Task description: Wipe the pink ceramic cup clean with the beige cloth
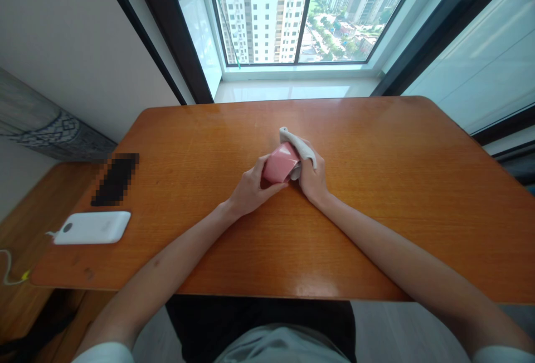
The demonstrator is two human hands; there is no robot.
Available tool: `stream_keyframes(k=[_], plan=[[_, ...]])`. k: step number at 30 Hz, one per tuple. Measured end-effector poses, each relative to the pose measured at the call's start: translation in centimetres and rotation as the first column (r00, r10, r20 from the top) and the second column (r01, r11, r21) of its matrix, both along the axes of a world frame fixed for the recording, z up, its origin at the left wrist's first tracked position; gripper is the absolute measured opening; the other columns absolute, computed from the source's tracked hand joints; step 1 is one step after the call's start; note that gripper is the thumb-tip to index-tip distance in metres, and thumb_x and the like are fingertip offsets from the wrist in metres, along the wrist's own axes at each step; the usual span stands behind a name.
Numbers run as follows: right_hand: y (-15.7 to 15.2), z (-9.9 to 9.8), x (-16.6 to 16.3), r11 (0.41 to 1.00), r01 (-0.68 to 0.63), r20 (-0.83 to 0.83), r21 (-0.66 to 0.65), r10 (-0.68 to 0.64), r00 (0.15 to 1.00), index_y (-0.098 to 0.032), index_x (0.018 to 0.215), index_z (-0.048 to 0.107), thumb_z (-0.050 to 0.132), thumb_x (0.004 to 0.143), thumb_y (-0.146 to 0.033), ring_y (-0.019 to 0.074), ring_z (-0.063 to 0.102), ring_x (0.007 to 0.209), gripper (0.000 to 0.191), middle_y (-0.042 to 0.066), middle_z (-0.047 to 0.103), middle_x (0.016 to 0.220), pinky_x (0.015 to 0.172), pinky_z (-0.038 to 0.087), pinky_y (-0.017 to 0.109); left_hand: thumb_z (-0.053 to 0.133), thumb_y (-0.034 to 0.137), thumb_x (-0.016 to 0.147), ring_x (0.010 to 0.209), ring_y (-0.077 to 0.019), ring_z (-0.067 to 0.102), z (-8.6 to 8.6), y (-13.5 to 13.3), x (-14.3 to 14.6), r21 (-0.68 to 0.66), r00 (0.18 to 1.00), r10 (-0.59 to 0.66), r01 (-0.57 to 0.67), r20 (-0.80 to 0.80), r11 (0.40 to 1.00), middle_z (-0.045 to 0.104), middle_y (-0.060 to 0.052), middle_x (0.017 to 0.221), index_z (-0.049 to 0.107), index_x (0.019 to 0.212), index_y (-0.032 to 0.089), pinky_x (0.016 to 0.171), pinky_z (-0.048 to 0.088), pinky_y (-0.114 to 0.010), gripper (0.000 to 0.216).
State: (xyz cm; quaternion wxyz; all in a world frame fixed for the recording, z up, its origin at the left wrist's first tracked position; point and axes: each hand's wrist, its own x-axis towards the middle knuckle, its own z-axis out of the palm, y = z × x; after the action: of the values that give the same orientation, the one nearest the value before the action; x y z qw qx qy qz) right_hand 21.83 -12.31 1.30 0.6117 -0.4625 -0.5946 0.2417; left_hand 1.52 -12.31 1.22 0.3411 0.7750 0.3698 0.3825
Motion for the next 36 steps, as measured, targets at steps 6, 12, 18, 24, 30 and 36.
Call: stream_keyframes(k=[6, 12, 18, 24, 30, 36], plan=[[-0.2, -0.3, 0.1, 0.999, -0.016, 0.028, 0.027, 0.016, 0.999, -0.028, 0.144, 0.075, 0.05, 0.111, -0.051, 0.0307, 0.069, 0.138, 0.047, 0.007, 0.074, 0.152, 0.124, 0.05, 0.053, 0.083, 0.053, 0.095, 0.113, -0.0281, 0.077, 0.1, 0.0, -0.1, -0.024, 1.0, -0.012, 0.012, -0.001, 1.0, 0.077, -0.014, 0.136, 0.055, 0.15, 0.019, 0.096, 0.061, -0.036, 0.069], [-0.3, -0.4, 0.3, 0.998, -0.02, 0.066, 0.066, 0.016, 0.998, -0.03, 0.147, 0.073, 0.051, 0.112, -0.052, 0.0316, 0.07, 0.137, 0.047, 0.007, 0.074, 0.151, 0.124, 0.052, 0.054, 0.082, 0.054, 0.096, 0.115, -0.0287, 0.078, 0.1, 0.0, -0.1, -0.008, 1.0, -0.021, 0.021, -0.003, 1.0, 0.076, -0.014, 0.138, 0.054, 0.152, 0.02, 0.097, 0.062, -0.037, 0.071], [-0.5, -0.1, 0.2, 0.997, -0.017, 0.075, 0.077, 0.011, 0.997, -0.029, 0.147, 0.072, 0.05, 0.112, -0.053, 0.0323, 0.07, 0.137, 0.048, 0.009, 0.075, 0.148, 0.123, 0.052, 0.055, 0.082, 0.056, 0.097, 0.115, -0.0291, 0.078, 0.0, 0.0, -0.1, 0.002, 1.0, -0.027, 0.027, -0.011, 1.0, 0.076, -0.015, 0.139, 0.053, 0.153, 0.019, 0.098, 0.063, -0.037, 0.073], [-0.3, -0.2, 0.1, 0.996, -0.056, 0.066, 0.067, 0.052, 0.996, -0.032, 0.146, 0.073, 0.048, 0.113, -0.052, 0.0303, 0.069, 0.14, 0.047, 0.005, 0.075, 0.15, 0.125, 0.051, 0.053, 0.083, 0.058, 0.096, 0.125, -0.0304, 0.077, -0.1, -0.2, -0.2, 0.065, 0.999, 0.027, -0.028, 0.022, 0.998, 0.074, -0.015, 0.146, 0.053, 0.155, 0.02, 0.109, 0.061, -0.041, 0.077], [-0.5, -0.2, 0.1, 0.994, -0.076, 0.084, 0.079, 0.069, 0.994, -0.033, 0.149, 0.071, 0.046, 0.113, -0.055, 0.0308, 0.068, 0.143, 0.049, 0.004, 0.074, 0.153, 0.126, 0.052, 0.054, 0.08, 0.06, 0.097, 0.14, -0.0329, 0.071, -0.3, -0.2, -0.2, 0.127, 0.998, 0.024, -0.031, 0.055, 0.991, 0.065, -0.017, 0.161, 0.047, 0.164, 0.024, 0.118, 0.058, -0.045, 0.083], [-1.9, 0.7, 0.3, 0.955, -0.152, 0.302, 0.255, 0.071, 0.951, -0.037, 0.161, 0.061, 0.052, 0.109, -0.06, 0.037, 0.063, 0.15, 0.057, 0.005, 0.067, 0.162, 0.129, 0.048, 0.064, 0.079, 0.059, 0.098, 0.118, -0.0286, 0.079, -0.2, -0.2, -0.5, 0.195, 0.997, -0.002, -0.013, 0.081, 0.981, 0.076, -0.015, 0.144, 0.052, 0.16, 0.02, 0.104, 0.064, -0.039, 0.078]])
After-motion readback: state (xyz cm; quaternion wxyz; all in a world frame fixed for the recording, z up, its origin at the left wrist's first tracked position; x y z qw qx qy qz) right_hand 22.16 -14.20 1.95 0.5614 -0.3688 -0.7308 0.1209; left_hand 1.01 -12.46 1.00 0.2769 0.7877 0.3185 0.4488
